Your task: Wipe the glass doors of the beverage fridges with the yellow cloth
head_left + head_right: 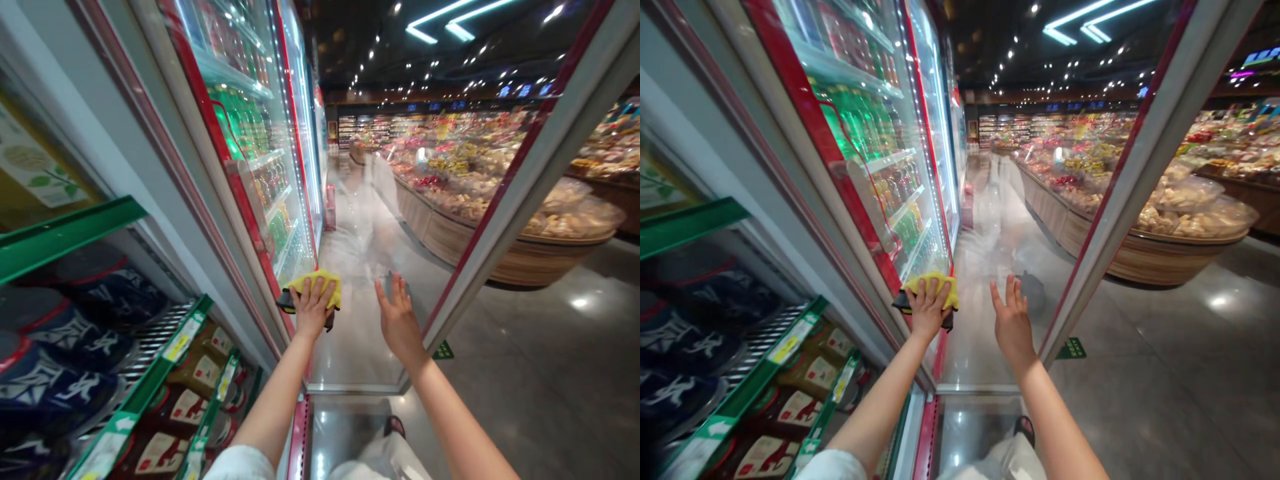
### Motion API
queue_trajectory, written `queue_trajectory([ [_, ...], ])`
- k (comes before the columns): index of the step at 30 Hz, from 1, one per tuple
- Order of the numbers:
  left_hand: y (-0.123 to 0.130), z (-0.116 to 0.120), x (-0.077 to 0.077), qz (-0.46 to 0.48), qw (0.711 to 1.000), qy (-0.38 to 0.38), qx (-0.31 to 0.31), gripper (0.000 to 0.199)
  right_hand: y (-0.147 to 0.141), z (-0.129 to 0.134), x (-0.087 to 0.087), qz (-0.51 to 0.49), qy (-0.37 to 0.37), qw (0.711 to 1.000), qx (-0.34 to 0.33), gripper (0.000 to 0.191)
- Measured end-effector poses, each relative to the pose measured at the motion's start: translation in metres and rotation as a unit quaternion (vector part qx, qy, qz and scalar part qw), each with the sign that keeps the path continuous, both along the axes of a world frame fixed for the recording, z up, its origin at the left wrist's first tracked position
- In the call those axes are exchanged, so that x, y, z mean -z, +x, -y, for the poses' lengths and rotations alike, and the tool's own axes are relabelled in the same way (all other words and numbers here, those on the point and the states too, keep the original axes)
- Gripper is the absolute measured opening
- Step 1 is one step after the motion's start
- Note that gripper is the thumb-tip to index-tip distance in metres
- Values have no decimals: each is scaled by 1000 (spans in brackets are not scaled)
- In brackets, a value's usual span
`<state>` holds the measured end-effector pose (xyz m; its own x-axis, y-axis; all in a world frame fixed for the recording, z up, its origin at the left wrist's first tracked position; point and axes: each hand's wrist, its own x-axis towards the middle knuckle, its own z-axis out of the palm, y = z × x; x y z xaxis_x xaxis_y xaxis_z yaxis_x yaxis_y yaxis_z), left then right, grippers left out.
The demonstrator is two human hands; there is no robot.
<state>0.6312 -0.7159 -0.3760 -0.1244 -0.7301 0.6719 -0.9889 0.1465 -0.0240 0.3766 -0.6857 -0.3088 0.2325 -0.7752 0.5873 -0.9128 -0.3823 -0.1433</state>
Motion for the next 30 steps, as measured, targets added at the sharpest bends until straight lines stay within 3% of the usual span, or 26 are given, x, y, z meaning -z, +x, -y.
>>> queue_trajectory([
  [3,-3,-12,21,-64,996,3,-62,60,-3,-3,-1,-25,25,999,16,90],
  [7,3,-16,34,-53,998,36,-26,55,-6,-6,-11,-66,74,994,39,86],
  [12,25,-13,20,-94,991,3,-93,64,-2,-7,-26,-94,131,985,55,77],
  [15,18,-17,20,-133,978,-35,-159,72,-1,-4,-30,-91,141,984,61,71],
  [18,9,-17,21,-150,970,-57,-185,74,-2,0,-26,-87,149,983,64,71],
  [22,12,-6,-2,-153,968,-68,-187,76,-2,9,-14,-51,139,988,46,75],
  [25,14,2,-21,-165,966,-92,-177,78,2,14,-5,3,77,997,14,80],
  [27,12,3,-22,-162,968,-115,-154,80,4,16,-1,25,39,999,-4,78],
  [30,13,-4,-7,-127,977,-130,-110,73,3,21,1,21,21,1000,-7,72],
])
